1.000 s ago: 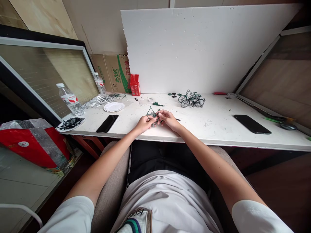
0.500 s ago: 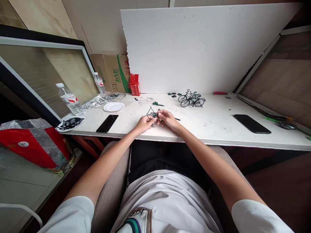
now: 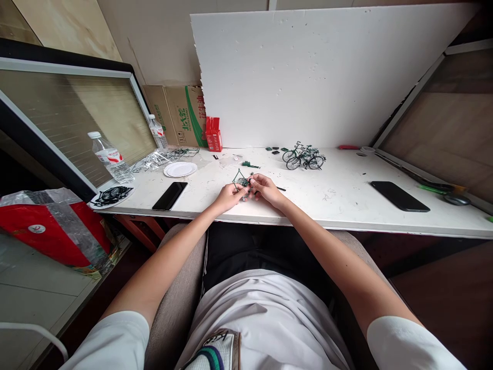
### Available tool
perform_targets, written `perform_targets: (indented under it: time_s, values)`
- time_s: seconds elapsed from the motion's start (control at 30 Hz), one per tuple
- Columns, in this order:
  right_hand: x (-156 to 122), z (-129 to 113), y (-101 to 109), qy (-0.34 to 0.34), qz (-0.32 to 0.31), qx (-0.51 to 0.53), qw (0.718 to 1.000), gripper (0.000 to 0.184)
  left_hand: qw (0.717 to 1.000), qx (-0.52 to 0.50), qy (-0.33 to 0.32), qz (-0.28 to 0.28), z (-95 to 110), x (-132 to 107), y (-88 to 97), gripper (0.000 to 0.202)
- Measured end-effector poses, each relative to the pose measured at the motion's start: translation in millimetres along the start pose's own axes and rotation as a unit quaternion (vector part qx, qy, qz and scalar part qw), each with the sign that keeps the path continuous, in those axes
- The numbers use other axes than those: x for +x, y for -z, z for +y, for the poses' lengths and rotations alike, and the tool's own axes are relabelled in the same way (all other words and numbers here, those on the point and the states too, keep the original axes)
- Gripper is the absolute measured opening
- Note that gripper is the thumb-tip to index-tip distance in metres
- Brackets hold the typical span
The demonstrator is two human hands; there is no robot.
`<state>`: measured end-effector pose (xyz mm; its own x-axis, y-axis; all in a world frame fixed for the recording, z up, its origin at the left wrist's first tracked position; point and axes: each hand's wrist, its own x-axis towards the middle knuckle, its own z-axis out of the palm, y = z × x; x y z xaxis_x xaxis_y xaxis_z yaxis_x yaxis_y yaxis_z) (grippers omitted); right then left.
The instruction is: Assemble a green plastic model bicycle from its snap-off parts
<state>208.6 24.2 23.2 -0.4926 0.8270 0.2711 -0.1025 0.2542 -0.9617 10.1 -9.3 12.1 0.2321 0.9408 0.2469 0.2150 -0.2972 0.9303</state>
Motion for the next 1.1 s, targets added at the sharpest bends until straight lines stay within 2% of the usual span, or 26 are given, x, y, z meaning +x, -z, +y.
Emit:
perform_targets:
  time_s: [0.77, 1.1]
  values:
    - [-1.1, -0.5, -0.2, -0.003, -0.002, 0.0, 1.0, 0.045, 1.0, 0.018, -0.018, 0.0, 2.2, -0.7, -0.7, 0.052]
    - [0.9, 1.0, -1.1, -0.005, 0.004, 0.002, 1.0, 0.051, 1.0, 0.016, -0.016, -0.002, 1.7, -0.7, -1.2, 0.054]
